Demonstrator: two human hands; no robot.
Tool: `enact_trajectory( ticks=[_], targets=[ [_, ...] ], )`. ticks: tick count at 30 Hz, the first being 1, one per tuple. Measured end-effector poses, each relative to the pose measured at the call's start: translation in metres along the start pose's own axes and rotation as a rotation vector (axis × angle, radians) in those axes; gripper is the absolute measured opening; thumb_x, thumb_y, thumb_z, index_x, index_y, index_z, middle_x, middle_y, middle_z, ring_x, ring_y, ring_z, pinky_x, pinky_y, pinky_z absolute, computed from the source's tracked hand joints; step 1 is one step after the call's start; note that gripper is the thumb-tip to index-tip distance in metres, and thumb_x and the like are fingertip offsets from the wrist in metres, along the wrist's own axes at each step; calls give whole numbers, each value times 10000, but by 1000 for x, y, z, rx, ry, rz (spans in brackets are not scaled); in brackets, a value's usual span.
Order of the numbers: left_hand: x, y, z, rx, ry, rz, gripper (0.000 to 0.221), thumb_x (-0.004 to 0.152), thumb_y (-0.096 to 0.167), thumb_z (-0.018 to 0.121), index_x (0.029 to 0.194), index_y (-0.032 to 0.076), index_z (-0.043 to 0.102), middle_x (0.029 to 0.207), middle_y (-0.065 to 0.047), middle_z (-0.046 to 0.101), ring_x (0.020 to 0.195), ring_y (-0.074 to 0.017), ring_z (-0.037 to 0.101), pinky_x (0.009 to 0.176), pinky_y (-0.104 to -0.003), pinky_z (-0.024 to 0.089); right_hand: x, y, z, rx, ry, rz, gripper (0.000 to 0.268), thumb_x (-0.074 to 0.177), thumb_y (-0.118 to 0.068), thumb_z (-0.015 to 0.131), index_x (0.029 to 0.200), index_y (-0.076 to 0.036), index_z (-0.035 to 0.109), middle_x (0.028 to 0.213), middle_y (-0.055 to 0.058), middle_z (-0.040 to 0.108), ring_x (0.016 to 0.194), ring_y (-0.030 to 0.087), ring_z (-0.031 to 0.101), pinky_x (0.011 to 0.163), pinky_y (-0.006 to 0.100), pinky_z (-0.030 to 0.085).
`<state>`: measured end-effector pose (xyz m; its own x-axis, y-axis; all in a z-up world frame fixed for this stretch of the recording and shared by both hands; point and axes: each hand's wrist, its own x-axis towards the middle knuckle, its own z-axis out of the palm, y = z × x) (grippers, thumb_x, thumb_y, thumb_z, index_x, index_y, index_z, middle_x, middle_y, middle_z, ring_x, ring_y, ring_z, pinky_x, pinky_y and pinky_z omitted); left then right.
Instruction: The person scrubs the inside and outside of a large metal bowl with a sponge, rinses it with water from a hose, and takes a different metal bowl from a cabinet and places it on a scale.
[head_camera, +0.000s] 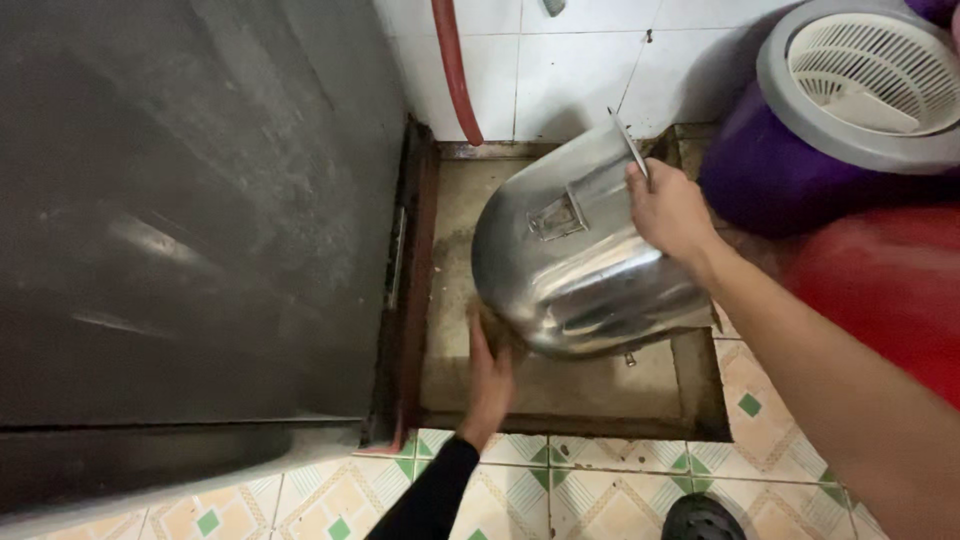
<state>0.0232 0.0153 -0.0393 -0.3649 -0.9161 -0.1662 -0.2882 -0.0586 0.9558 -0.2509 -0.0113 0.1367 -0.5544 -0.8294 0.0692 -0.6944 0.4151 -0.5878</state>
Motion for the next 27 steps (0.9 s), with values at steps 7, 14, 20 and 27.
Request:
enact_trajectory(
  ticks=[7, 14, 20, 27],
  targets=[
    [108, 71, -38, 113, 8, 28, 653, 977, 77, 515, 1594, 235, 371, 1464, -221, 576, 1299, -346, 585, 1033, -401, 477, 11, 18, 15, 48, -18, 24, 392, 1086, -380, 482, 1040, -6, 590, 908, 274, 672, 881, 484, 648, 793, 519, 498],
    [43, 98, -18, 411, -16, 353, 740, 945, 63, 553, 1628, 239, 328, 1646, -248, 263, 1467, -465, 347, 1103, -504, 445, 26, 26, 30, 163, 13, -82, 295, 1072, -278, 559, 1118, 13, 538, 941, 239, 664, 847, 341, 649, 787, 438, 500],
    [68, 67, -20, 66, 78, -238, 768, 979, 167, 480, 1683, 262, 188, 1759, -57, 255, 1312, -358, 639, 974, -547, 588, 10, 4, 7, 526, -147, -97, 539, 1004, -218, 691, 1414, 9, 424, 1065, 128, 673, 919, 170, 655, 816, 362, 547],
    [112, 101, -32, 237, 108, -30, 691, 974, 172, 554, 1605, 198, 274, 1549, -186, 458, 1325, -379, 543, 1103, -499, 439, -108, 31, 8, 46, -66, -76, 326, 1119, -314, 480, 1095, 4, 553, 770, 242, 652, 696, 376, 661, 668, 479, 479]
  ],
)
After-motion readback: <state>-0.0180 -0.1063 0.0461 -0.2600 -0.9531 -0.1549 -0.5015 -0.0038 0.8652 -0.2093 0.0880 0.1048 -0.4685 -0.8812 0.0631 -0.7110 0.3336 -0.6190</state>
